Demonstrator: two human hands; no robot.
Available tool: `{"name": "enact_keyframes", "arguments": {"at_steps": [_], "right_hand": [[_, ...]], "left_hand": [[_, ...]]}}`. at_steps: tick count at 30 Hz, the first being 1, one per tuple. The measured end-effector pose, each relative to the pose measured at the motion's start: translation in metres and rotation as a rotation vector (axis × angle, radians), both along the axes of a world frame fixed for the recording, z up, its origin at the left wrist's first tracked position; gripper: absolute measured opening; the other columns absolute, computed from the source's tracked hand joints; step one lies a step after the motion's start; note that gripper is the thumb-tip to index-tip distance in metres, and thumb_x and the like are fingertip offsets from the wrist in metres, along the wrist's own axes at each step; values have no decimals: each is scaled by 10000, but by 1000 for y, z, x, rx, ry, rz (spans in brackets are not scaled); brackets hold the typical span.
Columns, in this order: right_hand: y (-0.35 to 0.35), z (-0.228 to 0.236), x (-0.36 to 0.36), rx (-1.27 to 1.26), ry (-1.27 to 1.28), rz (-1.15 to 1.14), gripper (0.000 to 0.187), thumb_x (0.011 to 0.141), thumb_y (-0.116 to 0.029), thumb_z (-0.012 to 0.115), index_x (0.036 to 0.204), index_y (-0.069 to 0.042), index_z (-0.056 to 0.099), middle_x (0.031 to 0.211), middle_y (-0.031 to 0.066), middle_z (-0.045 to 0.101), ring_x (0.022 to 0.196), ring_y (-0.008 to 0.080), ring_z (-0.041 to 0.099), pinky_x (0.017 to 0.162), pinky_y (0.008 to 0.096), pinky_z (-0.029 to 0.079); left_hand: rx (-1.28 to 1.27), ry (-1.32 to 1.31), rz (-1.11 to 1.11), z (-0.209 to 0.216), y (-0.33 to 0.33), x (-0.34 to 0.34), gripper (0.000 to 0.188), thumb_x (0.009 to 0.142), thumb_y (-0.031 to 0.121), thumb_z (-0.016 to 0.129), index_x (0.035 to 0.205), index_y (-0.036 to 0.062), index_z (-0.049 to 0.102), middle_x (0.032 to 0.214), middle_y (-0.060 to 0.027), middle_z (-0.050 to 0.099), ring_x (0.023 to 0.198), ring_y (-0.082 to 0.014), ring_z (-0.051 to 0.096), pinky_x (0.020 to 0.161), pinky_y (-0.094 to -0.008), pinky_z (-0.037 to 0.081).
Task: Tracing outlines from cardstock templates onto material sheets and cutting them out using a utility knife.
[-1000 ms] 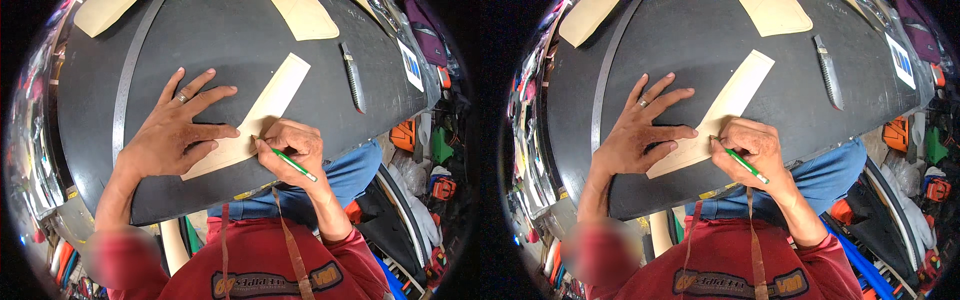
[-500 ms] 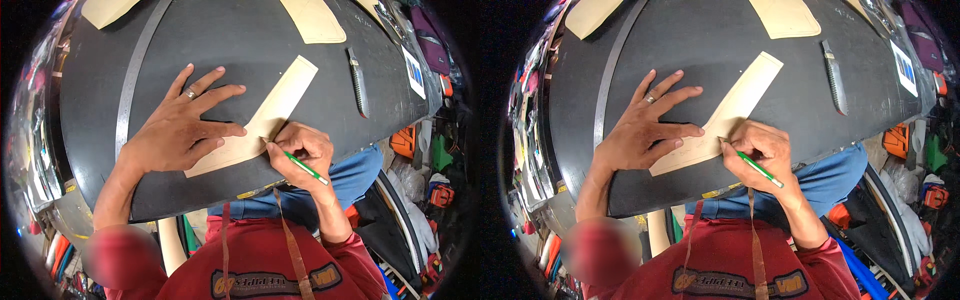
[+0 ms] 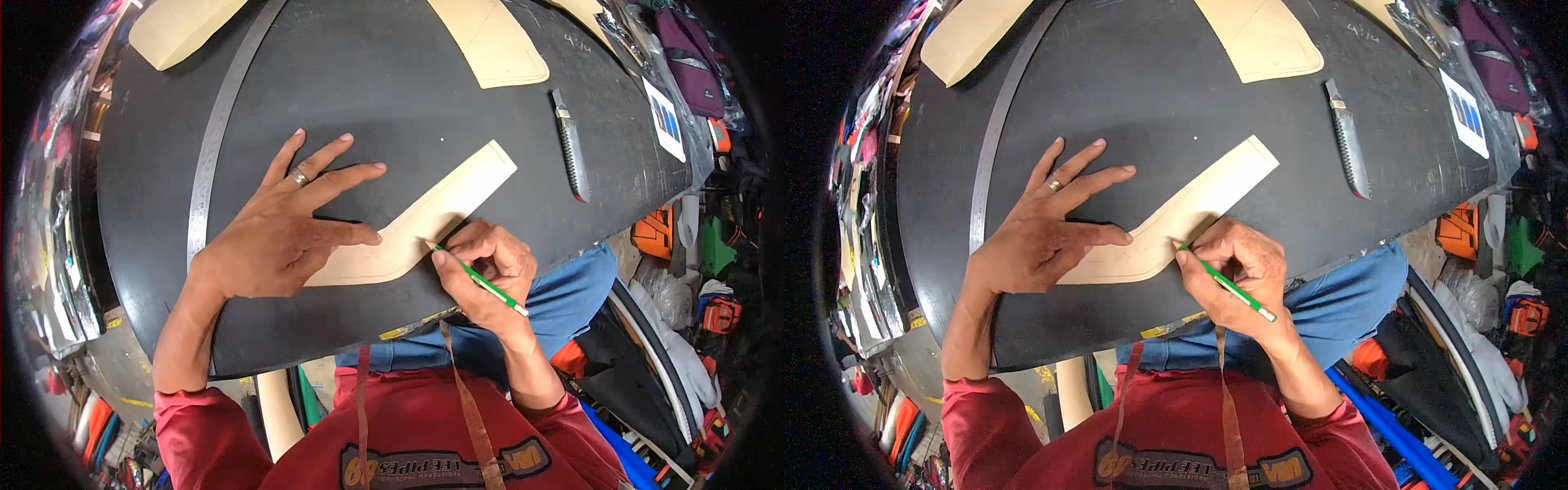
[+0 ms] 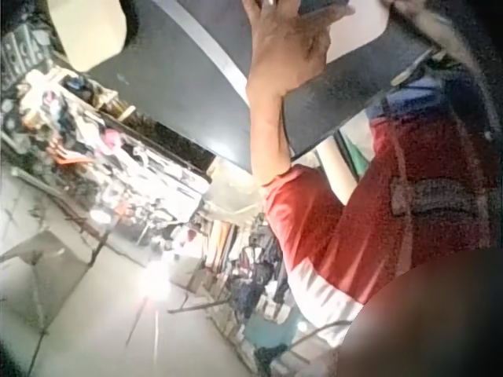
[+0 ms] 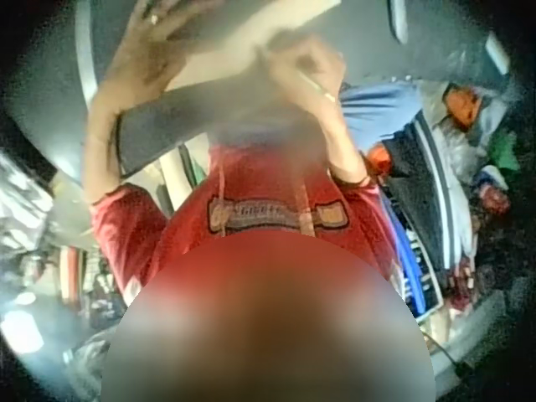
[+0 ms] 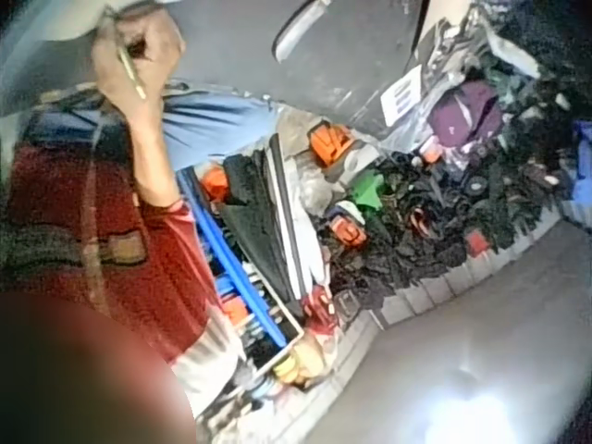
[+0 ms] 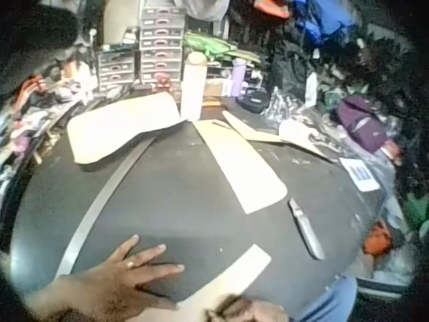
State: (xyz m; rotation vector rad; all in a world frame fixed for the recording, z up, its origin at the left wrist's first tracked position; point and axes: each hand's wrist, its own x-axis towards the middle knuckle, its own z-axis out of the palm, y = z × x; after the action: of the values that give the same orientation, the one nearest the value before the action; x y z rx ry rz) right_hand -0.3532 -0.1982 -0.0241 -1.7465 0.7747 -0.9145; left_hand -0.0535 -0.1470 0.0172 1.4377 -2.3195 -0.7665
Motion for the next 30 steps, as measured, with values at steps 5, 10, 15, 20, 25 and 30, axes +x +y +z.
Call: {"name": "enact_keyframes", "arguments": {"at_steps": [5,10,15,20,25,30], "right_hand": [[-1,-7,-2,-36,-19,-54,236,898,114,800,847,-29,620,838,76,695,750,84,613,619,233,440],[-1,-8,0,-115,11,-2,229,890,123,795,853,-24,624,823,64,681,723,87,603,607,240,440],[1,-5,0,-20,14,-50,228,887,128,792,856,-25,626,830,57,676,716,82,585,606,236,433],[3,-5,3,-15,2,-58,224,894,116,797,866,-25,626,854,54,682,722,70,573,610,232,426],[5,-6,8,-6,-31,-141,242,867,88,823,809,-27,618,728,21,608,624,66,521,537,253,381],[5,-6,10,-31,-38,-170,221,887,54,838,830,-26,641,759,31,644,634,56,521,556,248,399]], "left_hand": [[12,51,-10,-3,-2,4,589,669,-29,623,1124,235,886,1725,-52,463,1687,-354,200,1359,-625,-7],[15,56,-8,-1,-1,4,572,694,-40,624,1139,216,877,1717,-56,474,1685,-357,207,1358,-617,-8],[-1,38,-11,-1,0,5,469,779,-17,658,1140,197,869,1705,-59,488,1678,-362,227,1357,-615,20],[-17,32,-5,-2,0,2,305,907,87,710,1143,195,869,1695,-55,498,1667,-357,252,1356,-611,44],[-55,9,12,-10,1,-1,270,926,156,741,1160,207,866,1689,-41,507,1662,-345,268,1359,-603,56],[-85,-12,41,-9,1,-3,243,935,249,777,1158,208,865,1683,-32,515,1659,-337,281,1359,-605,63]]}}
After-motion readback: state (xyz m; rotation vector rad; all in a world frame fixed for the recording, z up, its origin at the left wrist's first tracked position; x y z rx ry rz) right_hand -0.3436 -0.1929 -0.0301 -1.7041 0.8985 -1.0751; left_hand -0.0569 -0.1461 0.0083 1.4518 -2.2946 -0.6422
